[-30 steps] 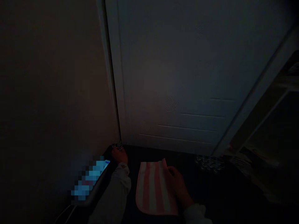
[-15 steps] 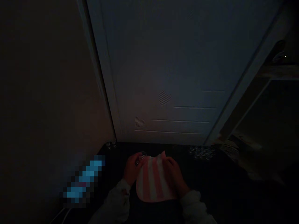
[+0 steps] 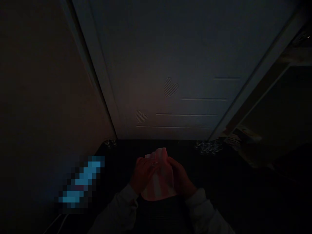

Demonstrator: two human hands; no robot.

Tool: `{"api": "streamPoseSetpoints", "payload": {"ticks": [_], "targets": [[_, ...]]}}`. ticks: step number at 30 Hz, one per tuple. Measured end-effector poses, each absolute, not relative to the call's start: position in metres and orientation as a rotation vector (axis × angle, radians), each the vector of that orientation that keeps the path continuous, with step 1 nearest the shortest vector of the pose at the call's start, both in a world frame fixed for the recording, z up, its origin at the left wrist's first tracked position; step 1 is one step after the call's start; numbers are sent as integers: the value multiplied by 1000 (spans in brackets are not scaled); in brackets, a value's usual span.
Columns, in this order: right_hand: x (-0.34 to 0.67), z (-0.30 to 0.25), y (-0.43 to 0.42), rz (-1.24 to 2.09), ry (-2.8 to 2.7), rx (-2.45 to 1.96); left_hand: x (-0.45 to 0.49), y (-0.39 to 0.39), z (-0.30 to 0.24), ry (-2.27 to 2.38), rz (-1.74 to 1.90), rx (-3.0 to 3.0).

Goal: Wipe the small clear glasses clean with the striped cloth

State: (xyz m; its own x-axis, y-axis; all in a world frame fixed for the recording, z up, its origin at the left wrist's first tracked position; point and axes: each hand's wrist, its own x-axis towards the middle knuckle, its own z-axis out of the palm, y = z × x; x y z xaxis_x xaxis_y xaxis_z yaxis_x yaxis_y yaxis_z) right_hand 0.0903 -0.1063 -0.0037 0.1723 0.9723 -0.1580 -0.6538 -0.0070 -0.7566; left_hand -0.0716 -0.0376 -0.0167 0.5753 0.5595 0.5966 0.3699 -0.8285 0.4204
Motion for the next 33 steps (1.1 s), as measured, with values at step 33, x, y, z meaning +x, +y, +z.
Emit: {"api": "streamPoseSetpoints", "payload": {"ticks": [33], "targets": [[87,13,-111,1012,-931,-1258,-73,-40,3,759,953,2199]]}}
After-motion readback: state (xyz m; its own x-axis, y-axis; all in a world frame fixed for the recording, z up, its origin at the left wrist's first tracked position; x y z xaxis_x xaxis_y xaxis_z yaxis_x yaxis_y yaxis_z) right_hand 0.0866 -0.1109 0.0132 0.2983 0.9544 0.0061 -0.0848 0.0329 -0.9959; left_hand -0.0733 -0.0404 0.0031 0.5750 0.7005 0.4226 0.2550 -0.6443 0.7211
